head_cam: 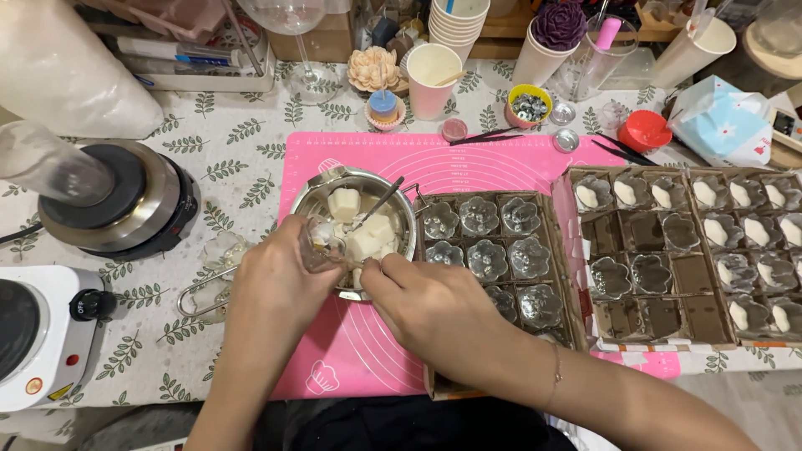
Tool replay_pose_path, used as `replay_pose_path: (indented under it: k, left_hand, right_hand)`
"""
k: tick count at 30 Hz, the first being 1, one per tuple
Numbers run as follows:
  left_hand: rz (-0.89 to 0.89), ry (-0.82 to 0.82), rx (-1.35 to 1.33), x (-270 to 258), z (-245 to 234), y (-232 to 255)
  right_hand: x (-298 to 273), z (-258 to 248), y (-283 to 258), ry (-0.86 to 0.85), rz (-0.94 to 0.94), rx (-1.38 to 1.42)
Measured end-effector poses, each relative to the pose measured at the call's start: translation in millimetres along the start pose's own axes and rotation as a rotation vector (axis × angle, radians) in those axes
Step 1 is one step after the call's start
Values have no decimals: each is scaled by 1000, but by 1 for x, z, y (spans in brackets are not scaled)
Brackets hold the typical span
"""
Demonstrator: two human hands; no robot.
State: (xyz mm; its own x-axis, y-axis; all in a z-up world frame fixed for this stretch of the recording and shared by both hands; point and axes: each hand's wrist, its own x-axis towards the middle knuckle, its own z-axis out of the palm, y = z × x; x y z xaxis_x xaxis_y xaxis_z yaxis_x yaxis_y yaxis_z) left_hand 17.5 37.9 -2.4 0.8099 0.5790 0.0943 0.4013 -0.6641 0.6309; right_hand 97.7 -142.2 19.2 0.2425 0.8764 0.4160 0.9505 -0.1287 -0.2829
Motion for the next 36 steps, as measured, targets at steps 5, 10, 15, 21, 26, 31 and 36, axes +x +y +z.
replay_pose_path:
  k: [5,10,15,21,26,31,36]
  left_hand:
    - [-13,-93,91,4,-4,5]
    - [7,-142,191,3,1,3]
    - [29,-103,319,-1,1,12]
    - [45,-113,382,1,2,15]
    - [-17,-80,351,1,-14,21]
    - [-47,-33,-41,-7,-19,17]
    - [-133,-4,-363,-17,-19,7]
  right_hand:
    - [-5,11,4,6,47,56]
    - [-11,17,7,18,96,118]
    - [-13,18,6,37,165,145]
    - [-21,24,15,68,241,135]
    - [-21,16,17,102,318,185]
    - [-17,17,35,29,533,537]
    - [-23,21,65,-217,786,758]
